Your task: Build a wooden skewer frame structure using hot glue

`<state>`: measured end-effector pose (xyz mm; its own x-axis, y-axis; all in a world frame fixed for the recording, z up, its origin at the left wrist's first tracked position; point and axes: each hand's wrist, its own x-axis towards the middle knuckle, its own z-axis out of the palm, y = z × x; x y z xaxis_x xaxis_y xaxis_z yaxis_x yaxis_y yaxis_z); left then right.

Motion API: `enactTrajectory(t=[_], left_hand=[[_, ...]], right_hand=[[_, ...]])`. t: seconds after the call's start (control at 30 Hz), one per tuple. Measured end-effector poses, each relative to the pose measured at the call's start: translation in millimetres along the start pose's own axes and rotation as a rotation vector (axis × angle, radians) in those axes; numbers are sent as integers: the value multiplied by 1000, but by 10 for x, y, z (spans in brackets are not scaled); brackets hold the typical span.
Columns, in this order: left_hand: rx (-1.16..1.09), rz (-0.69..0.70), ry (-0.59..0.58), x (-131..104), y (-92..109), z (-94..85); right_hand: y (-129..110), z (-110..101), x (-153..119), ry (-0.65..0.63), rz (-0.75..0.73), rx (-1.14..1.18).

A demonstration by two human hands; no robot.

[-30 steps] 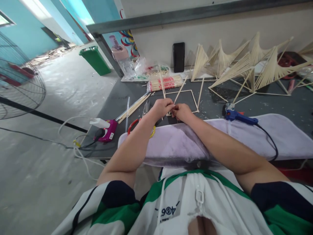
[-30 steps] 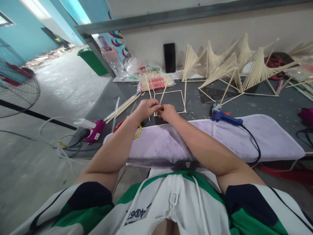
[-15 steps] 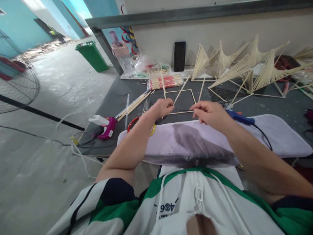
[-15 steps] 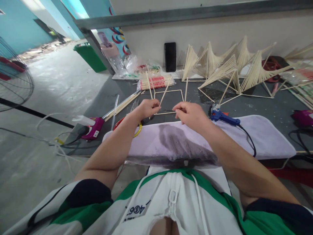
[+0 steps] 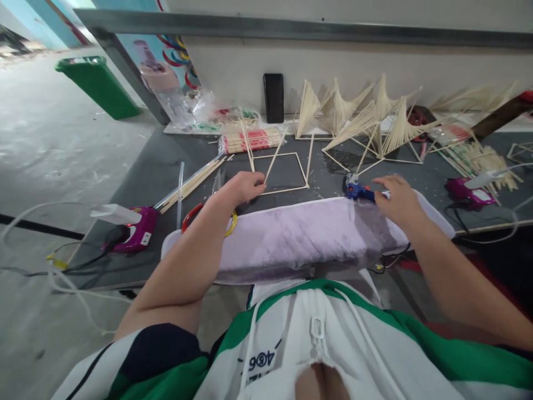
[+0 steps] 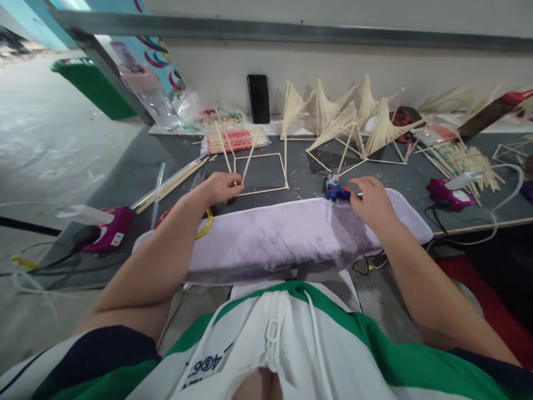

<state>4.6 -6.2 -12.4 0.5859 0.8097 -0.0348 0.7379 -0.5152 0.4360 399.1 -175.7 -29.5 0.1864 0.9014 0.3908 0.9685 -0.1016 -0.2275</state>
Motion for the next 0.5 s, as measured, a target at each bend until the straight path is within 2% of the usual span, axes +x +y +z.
enactTrajectory(t=[0.13,0.3,0.4,0.5], left_hand=[[53,24,18,-23,38,-29],[78,28,-5,-9,25,-28],[72,45,-39,19,-17,-7],[61,60,-46,44,-56,9]], right_hand=[[11,127,17,-142,-50,-87],[-21,182,116,-327,9,-190],[21,209,173,-360,41,-203],[87,186,194,-310,38,-226]])
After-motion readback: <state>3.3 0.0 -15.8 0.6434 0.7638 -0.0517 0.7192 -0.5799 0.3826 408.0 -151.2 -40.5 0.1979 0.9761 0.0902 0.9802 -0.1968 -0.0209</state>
